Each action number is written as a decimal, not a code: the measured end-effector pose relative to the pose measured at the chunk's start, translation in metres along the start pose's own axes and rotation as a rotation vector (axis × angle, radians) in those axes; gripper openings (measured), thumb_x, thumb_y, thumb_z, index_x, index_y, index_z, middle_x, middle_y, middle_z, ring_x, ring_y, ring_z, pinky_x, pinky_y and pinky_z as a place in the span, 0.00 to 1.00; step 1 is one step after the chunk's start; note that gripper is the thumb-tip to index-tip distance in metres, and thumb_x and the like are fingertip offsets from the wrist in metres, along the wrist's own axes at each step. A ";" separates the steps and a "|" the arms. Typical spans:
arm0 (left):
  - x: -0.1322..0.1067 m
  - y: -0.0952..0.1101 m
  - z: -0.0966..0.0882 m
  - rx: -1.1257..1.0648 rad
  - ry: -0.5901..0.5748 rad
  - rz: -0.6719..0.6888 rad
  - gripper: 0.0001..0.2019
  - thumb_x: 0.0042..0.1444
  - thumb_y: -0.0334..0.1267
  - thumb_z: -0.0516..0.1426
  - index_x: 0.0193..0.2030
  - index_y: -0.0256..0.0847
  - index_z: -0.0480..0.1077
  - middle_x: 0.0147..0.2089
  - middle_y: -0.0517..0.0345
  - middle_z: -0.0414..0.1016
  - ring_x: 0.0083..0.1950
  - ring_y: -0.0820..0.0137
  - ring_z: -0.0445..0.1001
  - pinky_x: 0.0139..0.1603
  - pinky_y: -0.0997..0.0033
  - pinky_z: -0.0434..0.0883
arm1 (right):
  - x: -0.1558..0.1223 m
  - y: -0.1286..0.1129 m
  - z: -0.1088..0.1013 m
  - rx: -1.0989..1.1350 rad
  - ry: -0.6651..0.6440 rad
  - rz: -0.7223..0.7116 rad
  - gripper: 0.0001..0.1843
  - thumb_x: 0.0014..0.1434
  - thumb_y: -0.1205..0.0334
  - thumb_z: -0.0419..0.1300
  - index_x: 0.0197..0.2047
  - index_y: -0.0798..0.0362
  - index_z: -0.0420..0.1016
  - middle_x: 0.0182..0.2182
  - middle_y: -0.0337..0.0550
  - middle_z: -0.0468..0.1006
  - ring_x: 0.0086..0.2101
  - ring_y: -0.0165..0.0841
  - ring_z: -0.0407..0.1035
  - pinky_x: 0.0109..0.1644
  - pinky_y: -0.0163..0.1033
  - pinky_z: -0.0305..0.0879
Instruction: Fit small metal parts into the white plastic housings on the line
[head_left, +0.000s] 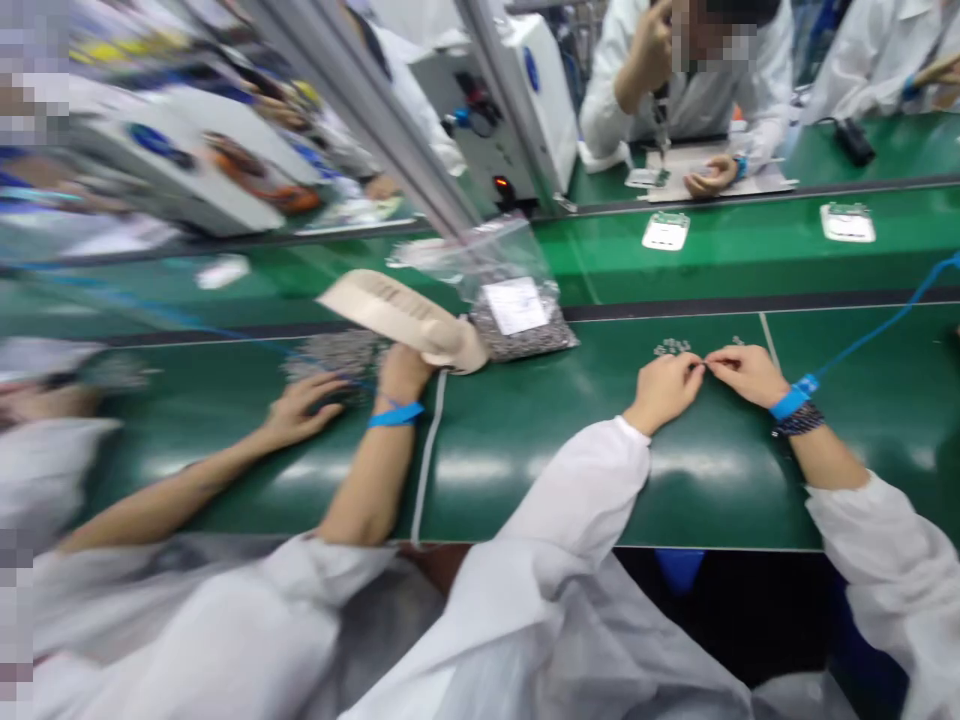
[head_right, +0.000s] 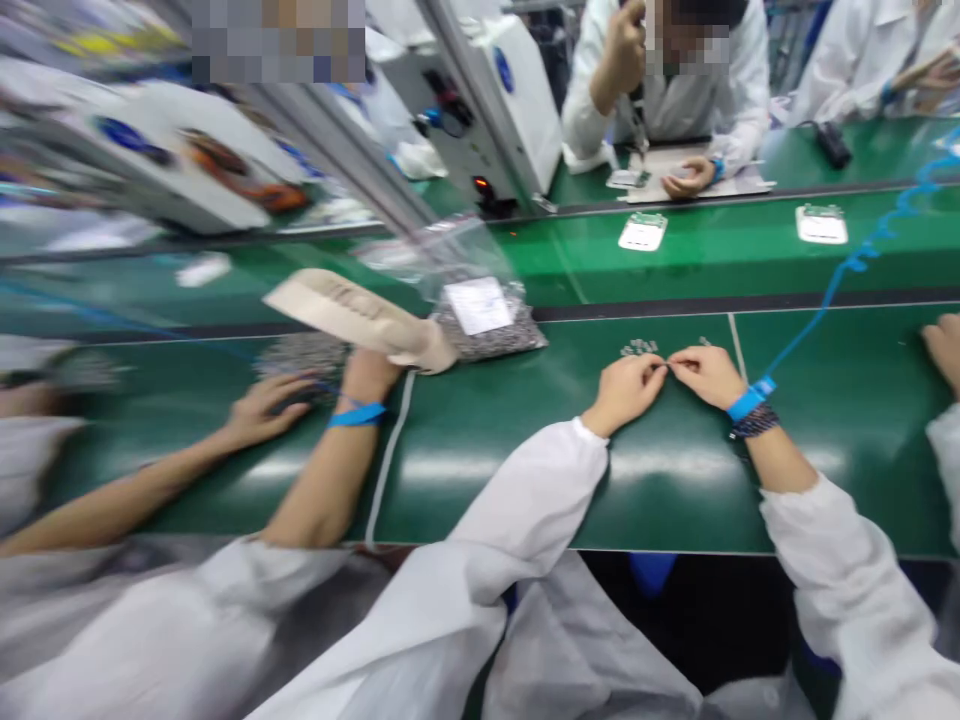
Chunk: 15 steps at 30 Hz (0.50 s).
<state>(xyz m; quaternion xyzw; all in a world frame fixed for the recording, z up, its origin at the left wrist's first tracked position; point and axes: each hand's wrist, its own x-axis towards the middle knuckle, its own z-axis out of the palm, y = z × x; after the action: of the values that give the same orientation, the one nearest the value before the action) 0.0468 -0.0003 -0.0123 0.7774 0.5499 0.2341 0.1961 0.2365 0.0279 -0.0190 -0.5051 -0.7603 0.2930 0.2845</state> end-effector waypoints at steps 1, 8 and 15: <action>0.000 0.000 0.001 -0.001 -0.014 0.009 0.12 0.68 0.44 0.53 0.48 0.45 0.77 0.38 0.55 0.81 0.42 0.64 0.78 0.43 0.66 0.70 | -0.001 0.003 0.000 0.001 0.005 -0.003 0.14 0.58 0.58 0.59 0.37 0.54 0.86 0.32 0.47 0.84 0.30 0.36 0.75 0.36 0.38 0.69; 0.000 0.001 0.001 0.001 -0.028 0.000 0.11 0.67 0.44 0.54 0.46 0.45 0.76 0.34 0.61 0.80 0.42 0.67 0.77 0.42 0.68 0.70 | -0.002 0.010 0.000 0.015 -0.003 0.029 0.19 0.57 0.49 0.59 0.36 0.53 0.85 0.28 0.46 0.83 0.27 0.36 0.75 0.33 0.39 0.70; -0.001 0.001 0.000 0.008 -0.037 -0.008 0.10 0.66 0.44 0.55 0.43 0.45 0.75 0.33 0.62 0.79 0.40 0.67 0.77 0.42 0.69 0.70 | -0.002 0.011 0.004 0.048 0.004 0.029 0.21 0.57 0.46 0.58 0.37 0.53 0.85 0.31 0.47 0.84 0.28 0.37 0.76 0.34 0.39 0.71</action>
<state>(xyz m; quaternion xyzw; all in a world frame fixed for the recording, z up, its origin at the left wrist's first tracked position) 0.0473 -0.0015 -0.0122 0.7801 0.5502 0.2169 0.2042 0.2409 0.0291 -0.0305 -0.5096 -0.7452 0.3143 0.2937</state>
